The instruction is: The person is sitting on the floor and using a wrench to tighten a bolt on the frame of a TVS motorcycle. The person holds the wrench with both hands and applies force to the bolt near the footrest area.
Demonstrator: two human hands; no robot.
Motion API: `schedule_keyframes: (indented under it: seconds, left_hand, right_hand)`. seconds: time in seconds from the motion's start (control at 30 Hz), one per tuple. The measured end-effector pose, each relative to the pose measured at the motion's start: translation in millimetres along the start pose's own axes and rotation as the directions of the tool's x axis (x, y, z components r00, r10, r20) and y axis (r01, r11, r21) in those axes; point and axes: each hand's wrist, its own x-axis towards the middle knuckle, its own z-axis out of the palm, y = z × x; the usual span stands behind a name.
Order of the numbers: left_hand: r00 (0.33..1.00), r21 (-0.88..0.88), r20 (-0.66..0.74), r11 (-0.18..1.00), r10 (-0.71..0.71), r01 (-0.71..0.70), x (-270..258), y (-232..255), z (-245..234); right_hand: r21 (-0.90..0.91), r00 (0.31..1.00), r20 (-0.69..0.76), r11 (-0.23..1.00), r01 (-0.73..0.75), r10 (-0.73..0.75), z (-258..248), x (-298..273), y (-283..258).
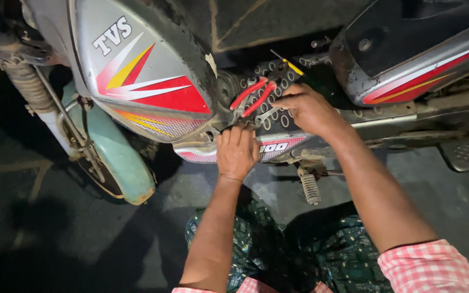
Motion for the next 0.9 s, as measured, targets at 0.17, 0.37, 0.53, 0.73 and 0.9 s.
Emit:
schedule_keyframes:
  seconds: [0.17,0.37,0.53,0.73,0.9]
  left_hand:
    - [1.0,0.02,0.0,1.0,0.001,-0.001,1.7,1.9,-3.2]
    - [0.999,0.102,0.035,0.995,0.017,-0.021,6.6,6.5,-6.1]
    - [0.999,0.114,0.031,0.993,0.011,-0.014,5.0,5.6,-2.6]
    - [1.0,0.131,0.012,0.991,0.016,-0.018,3.4,5.0,-1.1]
    - [1.0,0.137,-0.006,0.99,0.024,-0.023,4.6,5.1,-2.2]
  right_hand:
    - [0.02,1.0,0.012,1.0,0.004,-0.004,6.8,9.1,9.3]
    - [0.077,0.996,0.05,0.995,0.068,-0.072,11.8,21.9,15.5]
    - [0.096,0.995,-0.042,0.991,0.098,-0.095,21.6,19.2,16.7]
    - [0.056,0.997,-0.073,0.998,0.035,-0.03,17.9,13.8,4.0]
    - [0.03,0.997,-0.068,0.999,0.027,-0.025,14.5,14.3,-0.5]
